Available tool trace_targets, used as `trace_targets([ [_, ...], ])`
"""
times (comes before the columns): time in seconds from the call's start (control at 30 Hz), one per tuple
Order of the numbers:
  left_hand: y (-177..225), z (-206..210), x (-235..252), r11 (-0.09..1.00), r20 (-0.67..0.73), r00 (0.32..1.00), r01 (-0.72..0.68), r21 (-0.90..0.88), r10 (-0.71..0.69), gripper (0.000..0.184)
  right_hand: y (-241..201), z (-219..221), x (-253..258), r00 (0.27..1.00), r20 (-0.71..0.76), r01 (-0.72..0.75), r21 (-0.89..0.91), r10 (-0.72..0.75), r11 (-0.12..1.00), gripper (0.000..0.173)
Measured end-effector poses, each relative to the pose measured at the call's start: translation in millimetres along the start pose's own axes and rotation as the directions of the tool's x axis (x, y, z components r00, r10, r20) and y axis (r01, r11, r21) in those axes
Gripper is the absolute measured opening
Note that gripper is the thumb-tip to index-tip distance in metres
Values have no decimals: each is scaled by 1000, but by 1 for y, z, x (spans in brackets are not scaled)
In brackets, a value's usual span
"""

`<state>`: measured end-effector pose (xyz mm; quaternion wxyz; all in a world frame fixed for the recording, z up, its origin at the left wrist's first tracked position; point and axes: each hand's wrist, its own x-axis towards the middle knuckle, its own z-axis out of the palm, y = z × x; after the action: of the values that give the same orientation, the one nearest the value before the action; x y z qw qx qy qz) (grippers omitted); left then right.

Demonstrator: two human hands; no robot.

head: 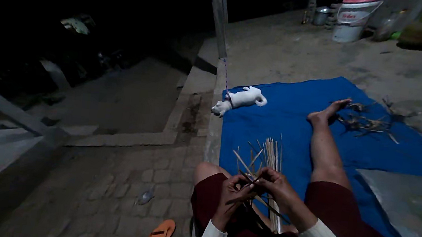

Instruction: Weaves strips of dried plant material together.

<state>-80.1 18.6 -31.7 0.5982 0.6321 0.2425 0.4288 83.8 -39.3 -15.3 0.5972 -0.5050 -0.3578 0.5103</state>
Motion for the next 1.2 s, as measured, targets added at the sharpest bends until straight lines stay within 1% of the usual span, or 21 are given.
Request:
trace_targets([
  [0.07, 2, 2, 1, 999, -11, 1000, 8, 43, -8, 6, -1, 3, -1, 998, -11, 65, -46, -66, 997, 12],
  [0.13, 3, 3, 3, 996, -59, 997, 61, 65, -57, 7, -4, 4, -3, 990, 23, 142, -93, -141, 985, 14],
  [0.2, 5, 4, 4, 990, -100, 987, 128, 54, -122, 8, -7, 4, -5, 983, 73, 177, -139, -168, 974, 13],
  [0.23, 5, 3, 5, 989, -106, 985, 141, 52, -135, 7, -7, 3, -4, 981, 88, 186, -160, -174, 969, 12],
  [0.33, 2, 2, 6, 989, -95, 986, 139, 46, -134, 11, -5, 4, -3, 982, 58, 186, -177, -179, 966, 11],
  [0.43, 2, 5, 5, 986, -75, 983, 164, -27, -165, 18, -8, 11, -6, 990, 4, 141, -169, -143, 975, 10],
  [0.53, 5, 8, 6, 972, -72, 973, 211, -108, -219, 19, -6, 13, -5, 990, -35, 128, -155, -135, 980, 10],
  [0.63, 10, 16, 6, 925, -153, 930, 294, -242, -335, 20, -5, 16, -5, 986, -86, 131, -102, -140, 986, 8],
  [0.73, 11, 21, 6, 893, -197, 896, 329, -307, -397, 18, -4, 16, -4, 981, -140, 133, -27, -136, 991, 6],
  [0.8, 9, 20, 5, 884, -183, 895, 336, -326, -407, 15, -4, 16, -5, 978, -167, 133, 21, -128, 991, 6],
  [0.87, 7, 20, 4, 875, -174, 897, 328, -356, -407, 16, -4, 15, -5, 973, -187, 147, 42, -137, 988, 6],
  [1.2, 11, 26, 4, 876, -247, 883, 287, -387, -399, 18, -4, 14, -6, 961, -221, 180, 50, -165, 982, 6],
])
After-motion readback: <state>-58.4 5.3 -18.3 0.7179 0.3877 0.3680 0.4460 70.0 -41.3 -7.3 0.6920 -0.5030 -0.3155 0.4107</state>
